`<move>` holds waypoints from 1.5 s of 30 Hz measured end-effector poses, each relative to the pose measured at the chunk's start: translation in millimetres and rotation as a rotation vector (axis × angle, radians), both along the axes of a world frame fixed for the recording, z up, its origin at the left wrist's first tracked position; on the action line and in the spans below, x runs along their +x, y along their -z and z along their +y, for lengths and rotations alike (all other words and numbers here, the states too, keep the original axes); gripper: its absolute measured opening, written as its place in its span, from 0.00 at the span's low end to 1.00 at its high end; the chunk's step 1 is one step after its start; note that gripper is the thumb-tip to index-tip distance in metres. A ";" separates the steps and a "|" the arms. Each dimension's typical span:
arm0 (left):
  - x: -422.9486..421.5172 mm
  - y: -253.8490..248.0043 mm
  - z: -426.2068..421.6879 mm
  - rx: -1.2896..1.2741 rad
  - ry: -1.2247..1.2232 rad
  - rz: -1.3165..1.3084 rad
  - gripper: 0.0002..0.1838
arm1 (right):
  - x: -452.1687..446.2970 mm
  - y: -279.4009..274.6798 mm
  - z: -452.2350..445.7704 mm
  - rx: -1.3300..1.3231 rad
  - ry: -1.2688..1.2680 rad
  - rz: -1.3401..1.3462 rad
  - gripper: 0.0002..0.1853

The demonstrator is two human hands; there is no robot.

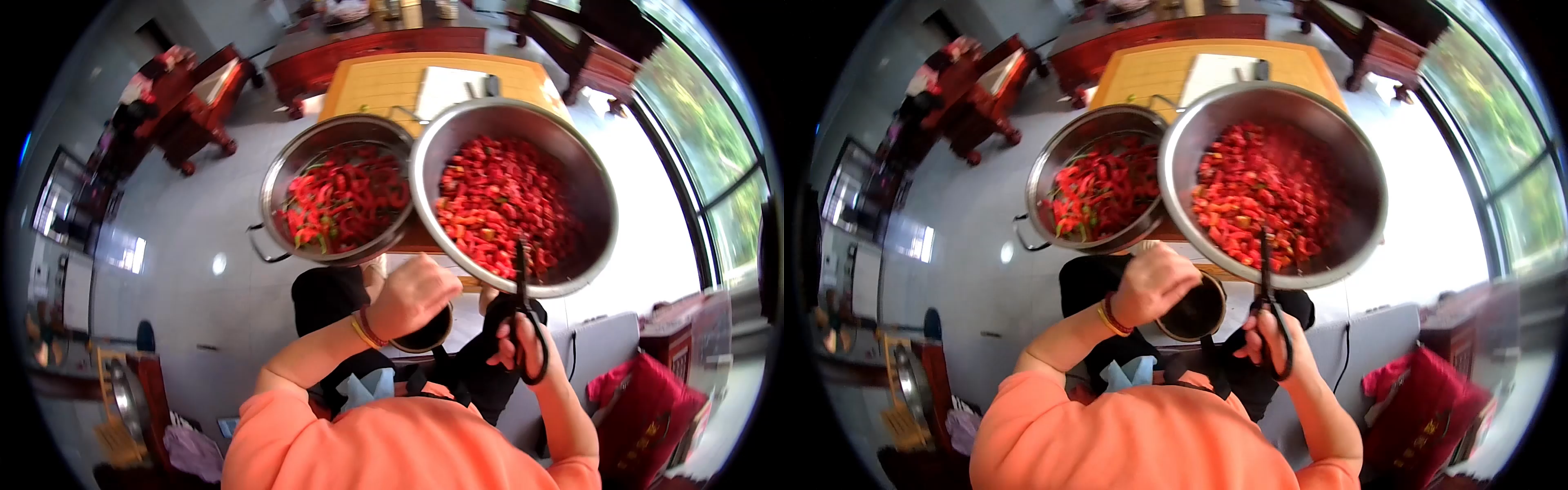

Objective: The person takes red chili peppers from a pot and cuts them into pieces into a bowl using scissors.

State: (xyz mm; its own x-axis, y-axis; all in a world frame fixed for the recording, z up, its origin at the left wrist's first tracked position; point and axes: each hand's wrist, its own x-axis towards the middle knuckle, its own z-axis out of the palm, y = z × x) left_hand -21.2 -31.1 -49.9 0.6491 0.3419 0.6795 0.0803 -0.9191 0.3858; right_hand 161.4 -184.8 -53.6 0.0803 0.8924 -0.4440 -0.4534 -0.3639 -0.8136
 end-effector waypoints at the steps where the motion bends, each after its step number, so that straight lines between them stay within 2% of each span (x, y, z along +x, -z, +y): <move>1: -9.3 9.5 -5.9 0.019 -0.003 0.075 0.08 | 3.0 4.3 -0.1 -0.008 0.019 0.026 0.18; 4: -28.3 46.8 -12.2 0.093 -0.086 0.307 0.07 | 5.4 12.3 -0.1 0.134 0.047 -0.028 0.22; 7: -42.3 36.1 -21.1 -0.154 0.069 0.237 0.06 | 5.7 13.7 2.1 0.186 0.041 -0.059 0.24; 9: -41.4 7.6 -30.7 -0.392 0.294 0.190 0.05 | 4.6 15.4 1.5 0.203 0.035 -0.099 0.24; 10: -37.8 -11.4 -36.4 -0.479 0.466 0.144 0.07 | 3.7 15.9 1.1 0.175 0.038 -0.106 0.23; 11: -32.5 -36.5 -45.8 -0.596 0.676 0.088 0.04 | 2.4 16.7 1.6 0.190 0.039 -0.095 0.23; 13: -18.7 -54.9 -72.3 -0.597 0.993 -0.079 0.02 | -0.5 19.3 2.2 0.218 0.042 -0.073 0.23; 15: -4.5 -55.1 -103.4 -0.587 1.377 -0.122 0.07 | -2.9 22.4 2.6 0.209 0.040 -0.088 0.23; 16: 6.0 -54.0 -114.4 -0.549 1.493 -0.082 0.07 | -4.1 23.0 2.2 0.210 0.038 -0.089 0.23; 18: 19.5 -54.1 -126.5 -0.500 1.577 0.002 0.07 | -5.3 22.3 1.8 0.189 0.040 -0.092 0.24; 28: 26.0 -54.2 -119.5 -0.456 1.519 0.044 0.07 | -10.1 19.3 5.1 0.198 0.024 -0.088 0.23; 31: 22.6 -55.4 -118.7 -0.447 1.505 0.050 0.07 | -11.3 21.1 5.5 0.172 0.028 -0.081 0.27; 45: 10.4 -56.3 -109.4 -0.440 1.462 0.057 0.08 | -8.4 28.3 0.7 0.209 0.024 -0.069 0.26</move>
State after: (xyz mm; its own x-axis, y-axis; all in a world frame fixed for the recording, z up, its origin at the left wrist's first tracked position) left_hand -10.8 -140.5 6.4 0.6074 -0.4394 0.6618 -0.7434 -0.0207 0.6685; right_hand 153.0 -184.1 -82.0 0.1268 0.9619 -0.2421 -0.4007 -0.1736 -0.8996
